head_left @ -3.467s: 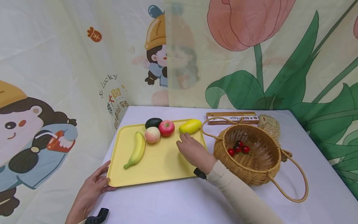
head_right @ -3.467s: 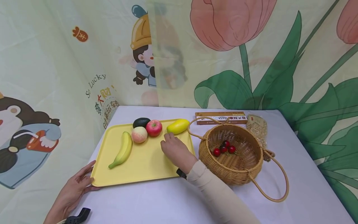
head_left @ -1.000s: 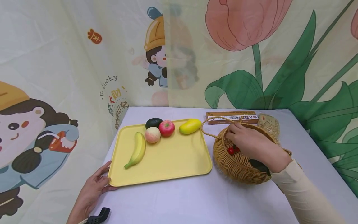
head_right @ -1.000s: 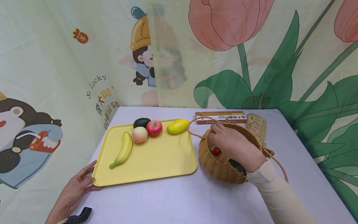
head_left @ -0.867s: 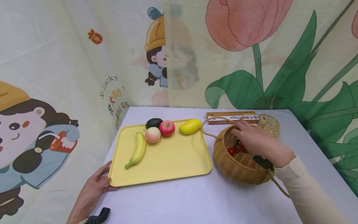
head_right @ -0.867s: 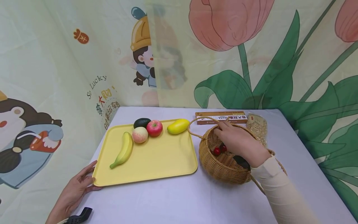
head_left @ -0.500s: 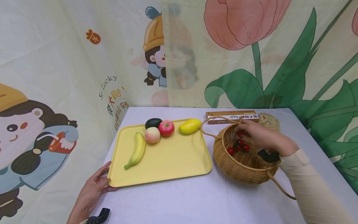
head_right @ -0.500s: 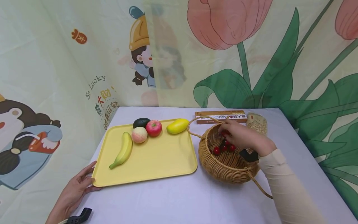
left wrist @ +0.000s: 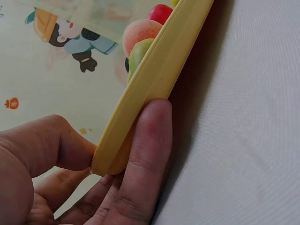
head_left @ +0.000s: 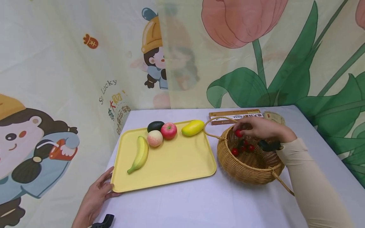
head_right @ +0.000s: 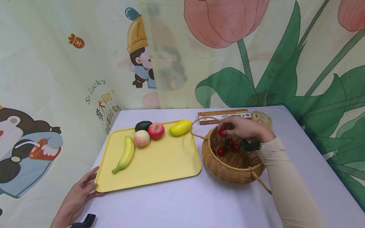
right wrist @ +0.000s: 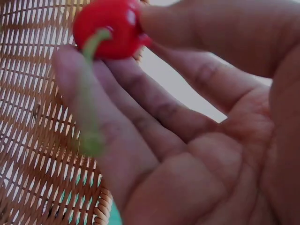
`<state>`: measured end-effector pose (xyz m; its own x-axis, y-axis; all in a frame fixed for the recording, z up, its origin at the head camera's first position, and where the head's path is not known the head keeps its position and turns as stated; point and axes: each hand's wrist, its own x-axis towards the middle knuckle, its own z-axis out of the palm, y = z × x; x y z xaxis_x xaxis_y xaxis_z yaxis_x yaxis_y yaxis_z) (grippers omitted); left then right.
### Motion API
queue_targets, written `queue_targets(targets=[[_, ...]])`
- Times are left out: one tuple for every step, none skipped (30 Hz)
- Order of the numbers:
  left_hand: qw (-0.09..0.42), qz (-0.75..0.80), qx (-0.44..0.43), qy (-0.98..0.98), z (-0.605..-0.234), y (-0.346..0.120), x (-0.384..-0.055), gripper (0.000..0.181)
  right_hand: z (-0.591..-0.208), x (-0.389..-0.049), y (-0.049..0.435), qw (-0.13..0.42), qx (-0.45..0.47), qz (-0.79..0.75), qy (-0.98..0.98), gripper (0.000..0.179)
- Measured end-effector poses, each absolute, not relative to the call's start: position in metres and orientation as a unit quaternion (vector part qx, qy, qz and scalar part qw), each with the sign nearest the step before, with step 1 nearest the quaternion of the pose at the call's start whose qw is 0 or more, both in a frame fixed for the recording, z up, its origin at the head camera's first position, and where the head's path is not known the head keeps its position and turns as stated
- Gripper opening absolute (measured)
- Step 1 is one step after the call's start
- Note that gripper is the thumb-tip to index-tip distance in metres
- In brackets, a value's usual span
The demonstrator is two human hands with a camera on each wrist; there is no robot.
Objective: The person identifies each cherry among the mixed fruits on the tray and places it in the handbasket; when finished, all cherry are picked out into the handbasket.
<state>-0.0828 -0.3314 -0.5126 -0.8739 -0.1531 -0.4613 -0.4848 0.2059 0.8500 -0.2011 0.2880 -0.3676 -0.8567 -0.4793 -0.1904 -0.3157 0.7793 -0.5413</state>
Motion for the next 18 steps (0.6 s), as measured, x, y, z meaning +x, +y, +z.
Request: queue_targets(targets=[[0.139, 0.596, -0.209, 0.763, -0.513, -0.331, -0.082, 0.081, -0.368, -0.203, 0.288, 0.172, -0.219, -0.248, 0.928, 0.025], [0.139, 0.596, -0.21, 0.763, -0.513, -0.331, -0.082, 0.081, -0.368, -0.204, 0.288, 0.182, -0.226, -0.24, 0.926, 0.024], [0.139, 0.597, -0.21, 0.762, -0.513, -0.331, -0.082, 0.081, -0.368, -0.205, 0.287, 0.193, -0.237, -0.233, 0.923, 0.025], [0.138, 0.598, -0.21, 0.761, -0.513, -0.331, -0.081, 0.081, -0.369, -0.206, 0.285, 0.204, -0.245, -0.227, 0.92, 0.025], [0.138, 0.599, -0.21, 0.76, -0.513, -0.33, -0.081, 0.081, -0.369, -0.207, 0.284, 0.213, -0.254, -0.219, 0.918, 0.025], [0.138, 0.6, -0.21, 0.759, -0.513, -0.33, -0.081, 0.081, -0.37, -0.208, 0.282, 0.221, -0.262, -0.212, 0.915, 0.025], [0.137, 0.601, -0.21, 0.759, -0.513, -0.33, -0.081, 0.081, -0.371, -0.21, 0.28, 0.225, -0.273, -0.205, 0.913, 0.025], [0.137, 0.601, -0.21, 0.759, -0.513, -0.33, -0.081, 0.081, -0.372, -0.211, 0.278, 0.23, -0.278, -0.199, 0.911, 0.024], [0.136, 0.602, -0.209, 0.758, -0.513, -0.33, -0.081, 0.081, -0.373, -0.212, 0.275, 0.235, -0.283, -0.196, 0.909, 0.024], [0.135, 0.604, -0.207, 0.758, -0.513, -0.33, -0.08, 0.08, -0.374, -0.213, 0.273, 0.238, -0.285, -0.189, 0.909, 0.023], [0.135, 0.604, -0.204, 0.758, -0.513, -0.33, -0.08, 0.08, -0.375, -0.215, 0.271, 0.242, -0.292, -0.179, 0.908, 0.022], [0.135, 0.604, -0.202, 0.759, -0.513, -0.331, -0.08, 0.08, -0.376, -0.216, 0.269, 0.248, -0.294, -0.17, 0.907, 0.022], [0.134, 0.604, -0.2, 0.76, -0.513, -0.331, -0.081, 0.079, -0.378, -0.217, 0.267, 0.255, -0.295, -0.163, 0.906, 0.021], [0.135, 0.603, -0.199, 0.761, -0.513, -0.331, -0.081, 0.08, -0.379, -0.219, 0.265, 0.263, -0.295, -0.157, 0.905, 0.02], [0.134, 0.602, -0.198, 0.762, -0.514, -0.331, -0.081, 0.079, -0.381, -0.221, 0.263, 0.27, -0.297, -0.154, 0.903, 0.02], [0.134, 0.601, -0.197, 0.763, -0.514, -0.332, -0.081, 0.079, -0.382, -0.223, 0.261, 0.278, -0.297, -0.151, 0.901, 0.02], [0.133, 0.601, -0.198, 0.763, -0.515, -0.332, -0.081, 0.079, -0.383, -0.225, 0.259, 0.284, -0.3, -0.149, 0.899, 0.02], [0.133, 0.601, -0.199, 0.762, -0.515, -0.332, -0.082, 0.08, -0.385, -0.227, 0.258, 0.29, -0.296, -0.147, 0.898, 0.019]])
